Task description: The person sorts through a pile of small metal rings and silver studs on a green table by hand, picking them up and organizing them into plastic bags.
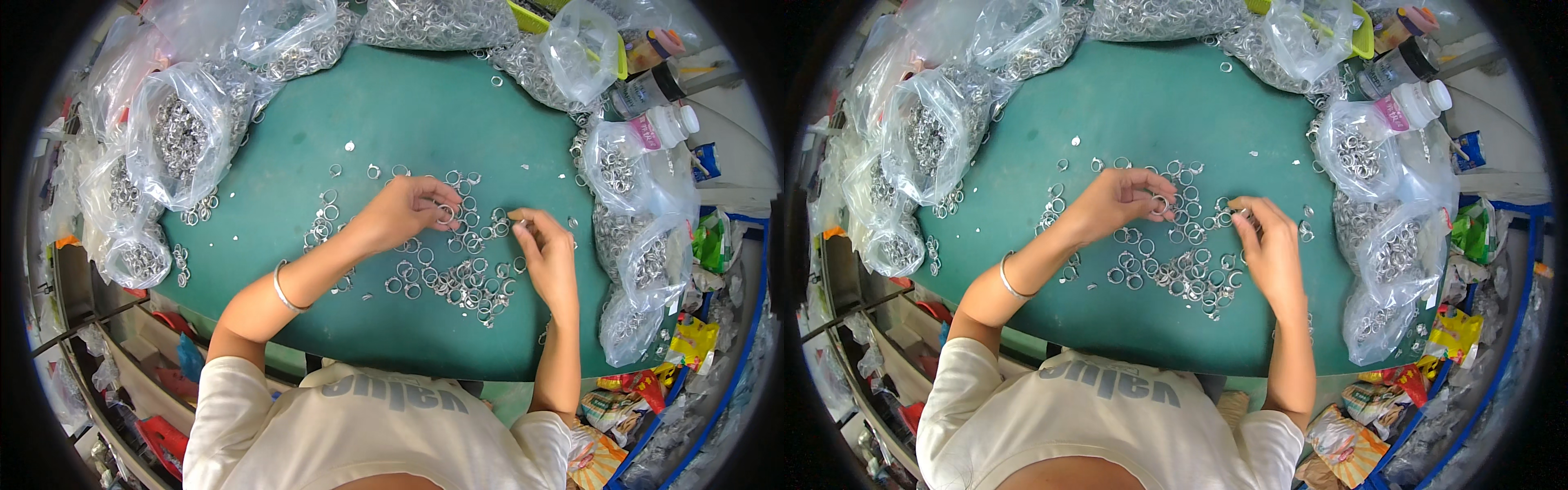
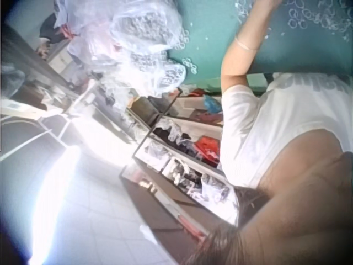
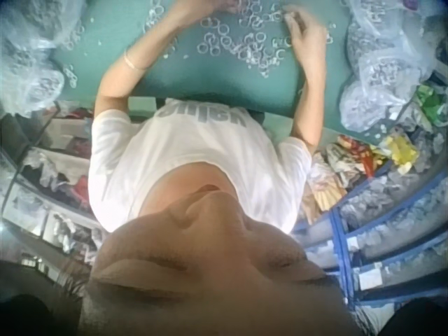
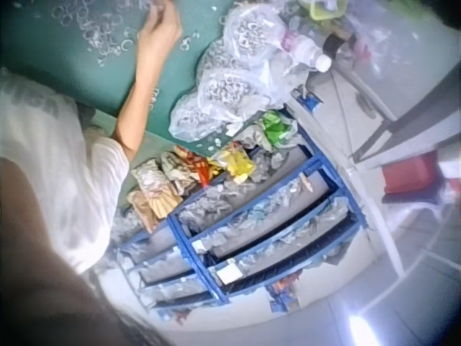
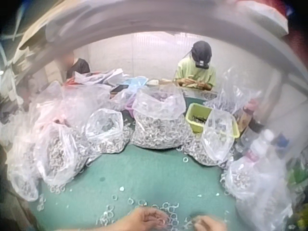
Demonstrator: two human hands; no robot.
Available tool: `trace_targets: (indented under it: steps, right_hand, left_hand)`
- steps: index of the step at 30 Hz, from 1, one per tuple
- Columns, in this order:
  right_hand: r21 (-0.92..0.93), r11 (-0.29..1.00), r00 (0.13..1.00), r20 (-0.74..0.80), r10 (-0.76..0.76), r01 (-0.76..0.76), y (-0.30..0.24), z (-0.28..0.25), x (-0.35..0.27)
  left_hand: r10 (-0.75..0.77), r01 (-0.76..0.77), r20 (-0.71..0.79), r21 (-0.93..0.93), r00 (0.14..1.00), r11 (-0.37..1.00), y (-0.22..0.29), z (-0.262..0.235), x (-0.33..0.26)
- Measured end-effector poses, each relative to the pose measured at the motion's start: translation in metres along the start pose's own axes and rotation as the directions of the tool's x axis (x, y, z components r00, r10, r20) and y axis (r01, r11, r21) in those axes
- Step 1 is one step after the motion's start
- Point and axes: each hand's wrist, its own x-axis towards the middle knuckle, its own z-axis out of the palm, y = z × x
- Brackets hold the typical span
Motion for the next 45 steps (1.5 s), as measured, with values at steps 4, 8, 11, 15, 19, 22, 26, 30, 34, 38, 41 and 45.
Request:
trace_targets:
  steps: [4, 8, 11, 15, 19, 22, 26, 30, 34, 38, 41, 45]
  right_hand:
    - [0.407, 0.909, 0.993, 0.095, 0.062, -0.096, -0.009, 0.026, -0.024]
    - [0.367, 0.930, 1.000, -0.025, -0.005, 0.013, -0.026, 0.047, -0.035]
    - [0.451, 0.892, 0.999, 0.000, 0.036, -0.033, -0.028, 0.057, -0.043]
    - [0.653, 0.735, 0.983, 0.090, 0.160, -0.180, -0.036, 0.062, -0.054]
    - [0.589, 0.793, 0.988, 0.077, 0.137, -0.156, -0.043, 0.066, -0.065]
    - [0.526, 0.839, 0.990, 0.076, 0.116, -0.139, -0.036, 0.068, -0.072]
    - [0.455, 0.871, 0.980, 0.149, 0.132, -0.186, -0.044, 0.073, -0.080]
    - [0.205, 0.979, 0.948, 0.308, -0.080, 0.016, -0.074, 0.093, -0.091]
    - [0.021, 0.926, 0.872, 0.328, -0.363, 0.377, -0.080, 0.136, -0.100]
    - [-0.032, 0.874, 0.825, 0.347, -0.445, 0.485, -0.084, 0.151, -0.098]
    - [-0.041, 0.859, 0.807, 0.369, -0.462, 0.511, -0.087, 0.153, -0.096]
    - [-0.017, 0.899, 0.842, 0.359, -0.404, 0.438, -0.093, 0.147, -0.092]
  left_hand:
    - [-0.093, 0.111, 0.082, -0.255, 0.992, 0.960, 0.002, 0.007, -0.016]
    - [-0.081, 0.100, 0.084, -0.243, 0.993, 0.965, -0.004, 0.009, -0.031]
    - [-0.058, 0.068, 0.057, -0.195, 0.997, 0.978, -0.010, 0.007, -0.042]
    - [0.223, -0.158, -0.223, 0.274, 0.949, 0.949, -0.018, 0.006, -0.049]
    - [-0.034, 0.010, -0.085, -0.263, 0.996, 0.965, -0.017, 0.002, -0.069]
    - [0.050, -0.076, -0.167, -0.155, 0.985, 0.985, -0.022, 0.002, -0.099]
    - [0.100, -0.084, -0.402, 0.058, 0.910, 0.995, -0.032, -0.006, -0.127]
    - [0.295, -0.079, -0.426, 0.454, 0.855, 0.887, -0.039, -0.002, -0.162]
    - [0.347, 0.030, -0.641, 0.500, 0.684, 0.865, -0.061, -0.030, -0.182]
    - [0.368, 0.019, -0.721, 0.467, 0.587, 0.884, -0.066, -0.071, -0.166]
    - [0.444, -0.076, -0.685, 0.496, 0.578, 0.865, -0.060, -0.102, -0.135]
    - [0.622, 0.057, -0.437, 0.844, 0.650, 0.534, -0.045, -0.121, -0.107]
